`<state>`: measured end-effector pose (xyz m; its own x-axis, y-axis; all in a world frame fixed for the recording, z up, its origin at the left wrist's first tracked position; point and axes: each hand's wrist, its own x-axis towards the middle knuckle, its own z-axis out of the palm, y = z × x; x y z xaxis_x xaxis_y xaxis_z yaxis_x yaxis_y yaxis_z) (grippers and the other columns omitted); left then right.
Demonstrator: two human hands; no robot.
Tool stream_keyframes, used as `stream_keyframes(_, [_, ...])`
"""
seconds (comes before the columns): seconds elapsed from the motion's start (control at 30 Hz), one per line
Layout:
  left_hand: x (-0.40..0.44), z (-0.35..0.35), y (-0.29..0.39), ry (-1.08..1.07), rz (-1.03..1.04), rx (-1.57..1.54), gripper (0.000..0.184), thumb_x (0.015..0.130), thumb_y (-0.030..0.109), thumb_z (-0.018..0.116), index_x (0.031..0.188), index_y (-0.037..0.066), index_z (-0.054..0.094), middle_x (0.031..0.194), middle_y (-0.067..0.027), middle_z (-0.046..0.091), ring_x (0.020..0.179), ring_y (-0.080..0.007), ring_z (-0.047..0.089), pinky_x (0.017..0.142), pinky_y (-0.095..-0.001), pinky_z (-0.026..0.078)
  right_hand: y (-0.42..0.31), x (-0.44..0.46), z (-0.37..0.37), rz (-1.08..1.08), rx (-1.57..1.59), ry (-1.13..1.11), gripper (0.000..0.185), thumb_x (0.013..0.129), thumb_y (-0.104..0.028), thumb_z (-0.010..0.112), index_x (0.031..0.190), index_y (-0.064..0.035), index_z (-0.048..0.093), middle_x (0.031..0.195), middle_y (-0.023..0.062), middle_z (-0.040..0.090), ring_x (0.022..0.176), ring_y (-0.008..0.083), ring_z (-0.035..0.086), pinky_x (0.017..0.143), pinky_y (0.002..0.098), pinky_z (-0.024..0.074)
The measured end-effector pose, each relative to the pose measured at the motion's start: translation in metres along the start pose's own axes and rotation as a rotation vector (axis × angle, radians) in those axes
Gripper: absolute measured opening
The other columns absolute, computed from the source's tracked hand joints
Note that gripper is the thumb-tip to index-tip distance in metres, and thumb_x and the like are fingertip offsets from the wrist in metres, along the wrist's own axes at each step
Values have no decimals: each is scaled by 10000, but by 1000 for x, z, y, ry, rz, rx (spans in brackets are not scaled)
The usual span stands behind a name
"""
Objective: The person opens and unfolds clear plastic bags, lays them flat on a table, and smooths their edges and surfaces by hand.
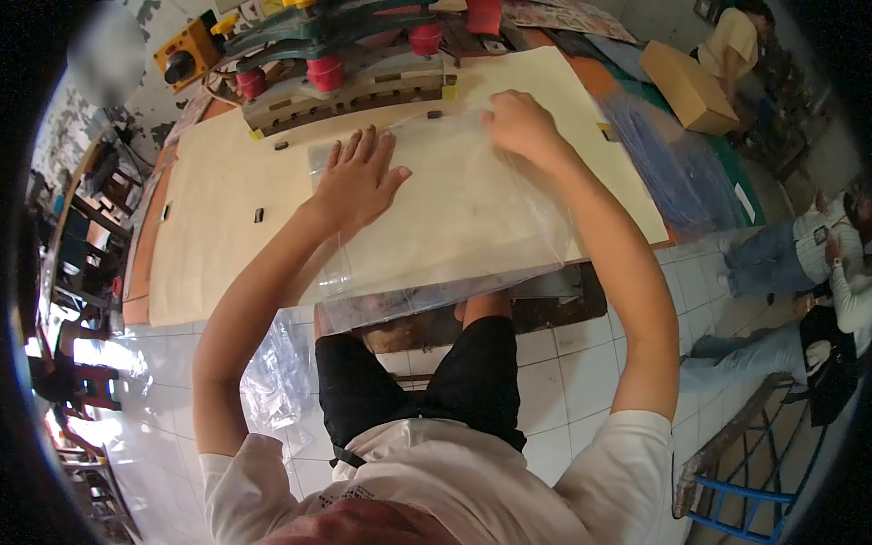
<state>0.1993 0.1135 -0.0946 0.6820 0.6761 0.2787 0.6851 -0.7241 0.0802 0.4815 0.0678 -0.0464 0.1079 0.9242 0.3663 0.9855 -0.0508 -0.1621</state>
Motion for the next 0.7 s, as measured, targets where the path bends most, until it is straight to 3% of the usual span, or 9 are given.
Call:
stream_keyframes(0.03, [0,-2,2,-14,-4,22,681,1029,504,346,1517,30,321,1573,-273,279,1473,-436,243,1200,-564,172,-13,2,-5,4,-3,-2,376,929,-301,588,1102,21,679,1141,206,675,1096,360,640,944,421,502])
stream_keyframes(0.1, [1,-1,5,-31,-2,42,664,1029,474,352,1513,21,323,1572,-275,282,1471,-437,248,1199,-566,172,-34,2,-13,78,-8,-315,511,992,-351,469,1366,-10,540,1432,219,515,1350,337,475,1118,440,363])
stream_keyframes(0.23, [3,0,5,56,89,2,600,1004,376,371,1513,60,340,1576,-262,286,1479,-416,247,1200,-571,169,-24,-14,31,23,-103,-127,592,1021,-468,375,1472,-90,446,1557,169,379,1438,330,360,1169,539,269])
stream_keyframes(0.3, [2,-1,4,76,130,-21,588,995,351,373,1514,78,344,1579,-255,286,1483,-406,245,1199,-576,166,-21,-21,38,-4,-142,-172,627,1036,-510,323,1568,-179,281,1638,108,236,1513,312,206,1193,609,136])
stream_keyframes(0.47, [-1,-3,-1,-29,29,-27,601,1008,437,371,1535,148,344,1597,-225,268,1493,-390,228,1190,-601,162,-14,-27,48,-58,-149,-119,601,1038,-528,316,1567,-245,294,1641,100,233,1513,308,210,1195,606,127])
stream_keyframes(0.7, [-2,-4,-7,-60,13,-38,612,1015,470,361,1542,159,343,1600,-221,265,1492,-402,222,1190,-597,166,-17,-26,43,-39,-175,-190,594,1031,-558,315,1549,-270,346,1640,94,239,1511,310,214,1187,617,130])
